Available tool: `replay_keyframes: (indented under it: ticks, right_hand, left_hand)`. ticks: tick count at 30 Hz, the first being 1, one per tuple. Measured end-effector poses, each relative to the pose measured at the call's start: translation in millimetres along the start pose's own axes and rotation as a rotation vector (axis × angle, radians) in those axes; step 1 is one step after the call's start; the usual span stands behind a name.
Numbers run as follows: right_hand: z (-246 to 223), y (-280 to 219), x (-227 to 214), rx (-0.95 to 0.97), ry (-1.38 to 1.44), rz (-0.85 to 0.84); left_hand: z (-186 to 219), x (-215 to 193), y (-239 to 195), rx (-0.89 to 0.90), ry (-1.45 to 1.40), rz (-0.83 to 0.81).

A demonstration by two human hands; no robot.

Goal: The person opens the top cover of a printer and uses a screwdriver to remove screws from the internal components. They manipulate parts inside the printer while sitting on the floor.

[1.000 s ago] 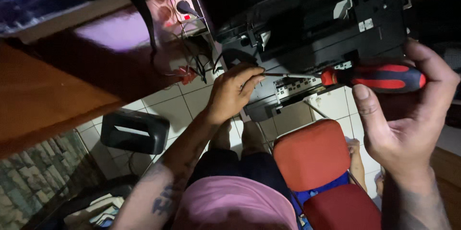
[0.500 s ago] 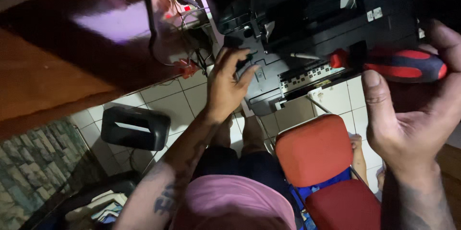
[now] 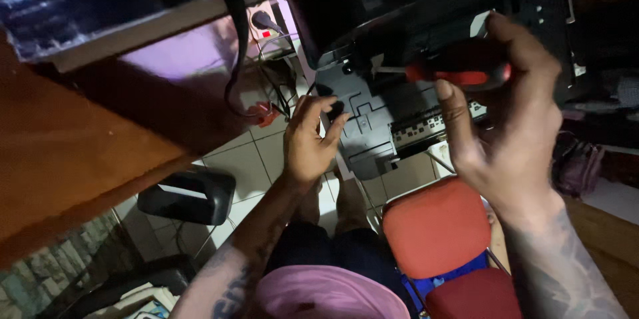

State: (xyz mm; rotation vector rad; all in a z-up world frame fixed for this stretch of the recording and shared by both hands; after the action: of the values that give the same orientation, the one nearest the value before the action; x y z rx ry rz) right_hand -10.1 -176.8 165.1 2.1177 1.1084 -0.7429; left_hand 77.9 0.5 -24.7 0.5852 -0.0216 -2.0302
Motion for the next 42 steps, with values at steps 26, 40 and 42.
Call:
replay_keyframes:
  ticks: [26,40,42]
  right_hand:
    - [-3,20,32,-0.2,-0.008,-0.125]
    - [-17,26,39,-0.351,-0.065,-0.154]
    - [-12,30,41,-0.248,-0.208,-0.208]
  left_hand:
    - [-3,0,1,-0.094,0.025,-0.004]
    - [7,-2,7,-0.061,0.006,-0.005]
    - [16,-4,13,-0.013,0.008,0.019]
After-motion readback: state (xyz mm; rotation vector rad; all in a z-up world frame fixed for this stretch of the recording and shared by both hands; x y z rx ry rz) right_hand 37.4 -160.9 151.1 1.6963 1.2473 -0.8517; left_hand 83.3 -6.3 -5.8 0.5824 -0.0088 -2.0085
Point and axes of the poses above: each hand's wrist, its own y-axis towards the middle knuckle, its own x-axis out of the palm, z = x × y, the point moved 6 cm from there along y, towards the middle knuckle, and after that the axes turned 3 degrees about z, right-handed, at the moved point
